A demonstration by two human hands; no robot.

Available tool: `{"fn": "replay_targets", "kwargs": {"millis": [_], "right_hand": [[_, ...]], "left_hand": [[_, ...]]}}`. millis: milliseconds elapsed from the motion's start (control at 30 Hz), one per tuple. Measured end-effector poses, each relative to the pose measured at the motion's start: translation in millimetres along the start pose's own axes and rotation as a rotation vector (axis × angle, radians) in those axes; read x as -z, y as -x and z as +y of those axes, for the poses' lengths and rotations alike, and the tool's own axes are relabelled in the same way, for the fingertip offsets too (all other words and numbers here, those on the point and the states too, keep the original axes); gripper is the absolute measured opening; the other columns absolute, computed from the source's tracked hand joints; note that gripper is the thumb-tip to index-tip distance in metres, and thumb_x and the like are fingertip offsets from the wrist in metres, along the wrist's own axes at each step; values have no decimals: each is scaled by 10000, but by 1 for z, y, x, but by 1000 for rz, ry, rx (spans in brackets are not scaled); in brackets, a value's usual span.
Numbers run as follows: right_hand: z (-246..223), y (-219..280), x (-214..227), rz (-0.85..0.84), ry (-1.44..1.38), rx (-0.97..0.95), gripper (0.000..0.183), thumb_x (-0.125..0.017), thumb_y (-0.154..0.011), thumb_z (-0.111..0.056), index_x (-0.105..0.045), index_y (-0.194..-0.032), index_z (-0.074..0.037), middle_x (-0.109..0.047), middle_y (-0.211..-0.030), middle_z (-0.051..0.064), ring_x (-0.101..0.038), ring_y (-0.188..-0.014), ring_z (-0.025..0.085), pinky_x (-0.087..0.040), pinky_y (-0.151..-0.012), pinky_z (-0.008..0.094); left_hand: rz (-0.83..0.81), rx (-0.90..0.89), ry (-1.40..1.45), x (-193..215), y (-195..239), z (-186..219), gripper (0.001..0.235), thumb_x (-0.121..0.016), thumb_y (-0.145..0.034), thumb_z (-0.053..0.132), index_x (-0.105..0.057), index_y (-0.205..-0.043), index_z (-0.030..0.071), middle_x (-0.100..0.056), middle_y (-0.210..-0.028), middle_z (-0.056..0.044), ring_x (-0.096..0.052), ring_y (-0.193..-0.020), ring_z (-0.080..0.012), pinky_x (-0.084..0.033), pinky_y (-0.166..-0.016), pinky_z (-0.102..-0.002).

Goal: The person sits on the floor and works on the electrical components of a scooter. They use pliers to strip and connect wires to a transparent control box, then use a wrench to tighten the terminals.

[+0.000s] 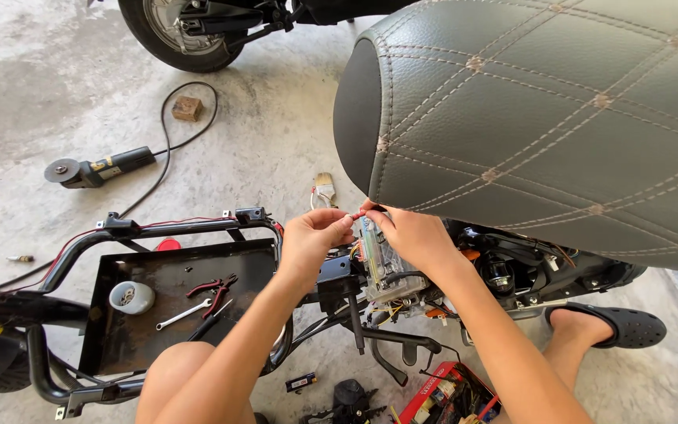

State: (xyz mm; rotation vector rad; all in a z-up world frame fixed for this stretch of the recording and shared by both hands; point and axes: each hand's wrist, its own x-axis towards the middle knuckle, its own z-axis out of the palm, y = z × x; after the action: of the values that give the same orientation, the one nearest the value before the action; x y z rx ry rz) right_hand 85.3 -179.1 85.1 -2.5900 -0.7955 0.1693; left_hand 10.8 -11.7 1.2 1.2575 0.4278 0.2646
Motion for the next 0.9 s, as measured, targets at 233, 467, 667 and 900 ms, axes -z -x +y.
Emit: {"fn": "replay_targets", "kwargs": {"millis": [233,467,667,900], "right_hand": [[20,-27,-20,202,222,461,270,-577,-1015,-283,-762,-1066,-92,-744,-932,120,-694,-830,314,-528,-775,441],[38,-36,-32,346,479,706,310,-567,-1004,-266,-731,-1165,-57,-723,-1136,134,-686,-1026,294,-528,-933,424],[27,-29,-30,249,346,606,246,-569,-1035,-216,-739,-1124,-62,-732,-1068,114,-686,-963,282,-523,-865,395],[26,-34,-32,-223,437,115,319,-486,-1045,-326,-718,-936,-135,-711,-832,73,-666,-758,250,-498,-739,424]], "left_hand": [[-146,287,157,14,-32,22,243,-737,-895,93,-735,-1064,-82,-772,-931,-134,-757,-796,-195,-633,-750,-297],[-219,377,113,20,-52,25,227,-722,-903,71,-728,-1033,-116,-757,-910,-172,-749,-773,-218,-646,-745,-323],[-250,381,17,13,-54,19,203,-690,-932,69,-717,-1049,-94,-734,-875,-121,-709,-726,-173,-622,-693,-299],[-275,386,-37,8,-55,7,121,-646,-974,64,-691,-1033,-32,-695,-863,-113,-660,-711,-156,-577,-661,-288]]}}
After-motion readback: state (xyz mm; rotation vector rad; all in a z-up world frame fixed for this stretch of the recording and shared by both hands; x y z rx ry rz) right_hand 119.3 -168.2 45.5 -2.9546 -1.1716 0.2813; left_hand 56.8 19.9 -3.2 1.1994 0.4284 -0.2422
